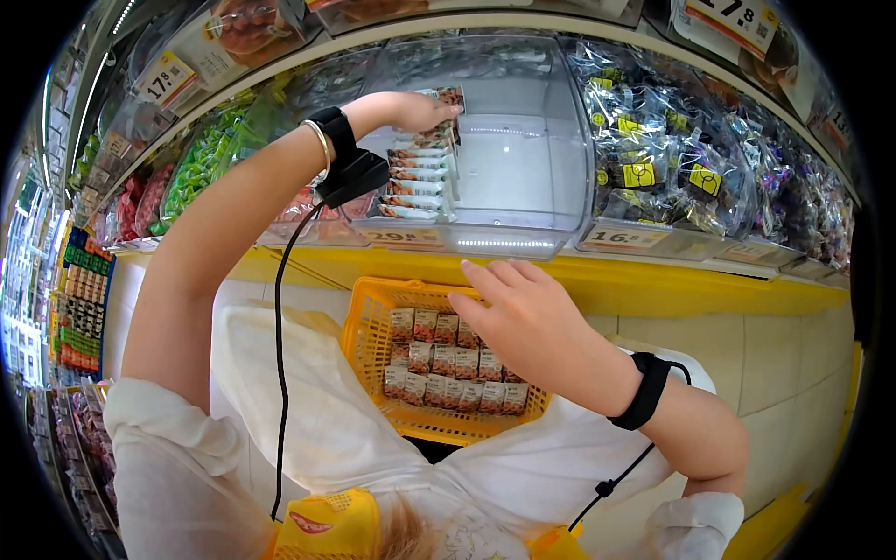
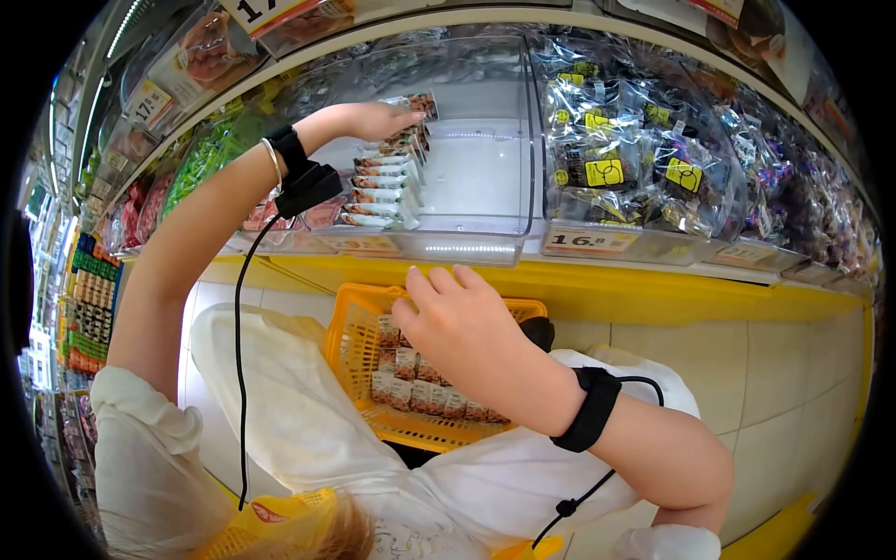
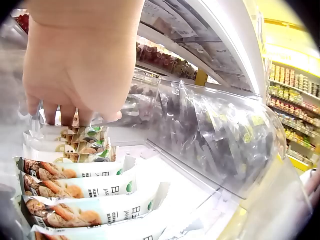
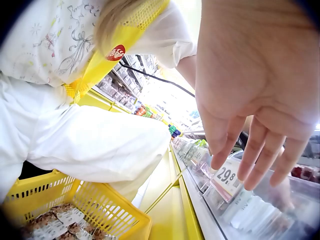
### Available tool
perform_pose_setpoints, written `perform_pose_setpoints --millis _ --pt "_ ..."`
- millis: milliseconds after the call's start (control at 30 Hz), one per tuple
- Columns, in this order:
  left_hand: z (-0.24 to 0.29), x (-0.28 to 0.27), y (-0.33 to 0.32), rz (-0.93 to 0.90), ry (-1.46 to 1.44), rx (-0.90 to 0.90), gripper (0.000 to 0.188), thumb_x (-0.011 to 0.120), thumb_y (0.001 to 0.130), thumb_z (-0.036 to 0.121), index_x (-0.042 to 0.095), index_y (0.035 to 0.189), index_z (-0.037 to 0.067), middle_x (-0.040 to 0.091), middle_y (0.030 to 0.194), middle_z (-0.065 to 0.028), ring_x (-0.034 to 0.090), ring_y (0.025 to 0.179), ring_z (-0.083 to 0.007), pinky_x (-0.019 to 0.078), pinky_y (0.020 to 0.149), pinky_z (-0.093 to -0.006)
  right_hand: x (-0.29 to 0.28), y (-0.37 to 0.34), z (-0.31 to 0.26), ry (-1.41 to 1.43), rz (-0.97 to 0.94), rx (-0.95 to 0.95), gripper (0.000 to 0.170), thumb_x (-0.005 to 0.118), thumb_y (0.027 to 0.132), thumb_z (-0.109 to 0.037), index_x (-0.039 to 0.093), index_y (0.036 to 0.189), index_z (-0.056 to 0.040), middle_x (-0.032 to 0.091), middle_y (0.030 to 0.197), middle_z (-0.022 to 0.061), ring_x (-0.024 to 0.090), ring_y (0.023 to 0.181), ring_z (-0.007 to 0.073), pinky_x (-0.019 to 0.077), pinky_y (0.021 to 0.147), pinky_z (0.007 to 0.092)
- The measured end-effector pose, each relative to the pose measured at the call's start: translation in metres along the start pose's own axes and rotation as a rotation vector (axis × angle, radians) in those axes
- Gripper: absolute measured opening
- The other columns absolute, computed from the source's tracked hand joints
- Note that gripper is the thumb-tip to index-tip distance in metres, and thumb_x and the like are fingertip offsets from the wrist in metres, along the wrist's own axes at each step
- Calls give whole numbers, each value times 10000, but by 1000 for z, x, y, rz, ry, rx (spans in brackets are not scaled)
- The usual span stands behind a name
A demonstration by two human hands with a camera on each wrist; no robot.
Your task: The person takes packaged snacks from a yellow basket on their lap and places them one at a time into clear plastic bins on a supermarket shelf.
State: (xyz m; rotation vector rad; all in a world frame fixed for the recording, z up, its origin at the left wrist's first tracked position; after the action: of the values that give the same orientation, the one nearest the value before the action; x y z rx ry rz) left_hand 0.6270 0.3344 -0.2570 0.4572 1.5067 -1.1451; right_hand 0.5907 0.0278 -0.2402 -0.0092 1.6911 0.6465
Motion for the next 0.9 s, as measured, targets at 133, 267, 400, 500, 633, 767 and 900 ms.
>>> perform_pose_setpoints --millis 133,267,400,500,633,767,900 --pt "-1 -2 1 33 35 -1 795 194 958 678 450 1413 79 464 1414 -229 431 1309 -401 334 1090 -400 5 1 -2 20 -37 4 167 656 714 -67 625 877 -48 579 953 107 575 906 246 459 815 342" --pt "10 -8 -14 62 8 7 790 204 958 678 452 1413 81 465 1413 -231 431 1311 -401 333 1090 -397 6 1 0 43 -33 5 155 662 710 -72 623 859 -56 557 896 90 568 885 239 457 790 343" --pt "5 -7 -9 69 -17 24 769 214 963 668 441 1424 96 461 1421 -218 425 1317 -399 330 1093 -393 7 1 3 40 -90 31 219 650 717 -61 628 935 -56 576 994 106 577 939 249 463 835 348" --pt "-1 -5 -1 83 -8 27 734 233 974 645 431 1433 108 472 1418 -205 432 1312 -394 334 1089 -394 11 0 4 41 -160 55 284 637 724 -48 632 1008 -57 590 1089 124 584 988 259 467 876 354" --pt "-5 -13 -1 190 -7 72 661 298 991 582 452 1416 100 490 1403 -198 461 1291 -377 355 1074 -398 9 -1 5 51 -150 58 276 637 726 -51 632 1002 -61 589 1080 118 584 984 256 469 871 352" --pt "24 -35 -50 348 58 109 491 409 1011 414 516 1358 84 547 1335 -197 523 1216 -373 408 1029 -394 12 -3 7 36 -167 64 280 643 725 -60 635 1005 -64 585 1084 114 583 986 254 470 873 350" --pt "95 -30 -154 913 111 480 241 525 924 79 609 1140 13 632 1063 -198 599 1011 -370 485 880 -391 17 -10 14 36 -200 92 187 662 721 -82 627 904 -80 589 935 88 596 915 252 473 811 357"
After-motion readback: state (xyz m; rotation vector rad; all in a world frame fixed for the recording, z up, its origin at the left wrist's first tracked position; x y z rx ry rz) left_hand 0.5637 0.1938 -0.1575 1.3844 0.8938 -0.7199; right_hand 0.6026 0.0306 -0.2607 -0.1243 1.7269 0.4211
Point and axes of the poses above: each hand's wrist, its own y-axis towards the middle knuckle, its own x-axis out of the palm, z = x × y, the point moved 6 cm from there along y, towards the middle knuckle
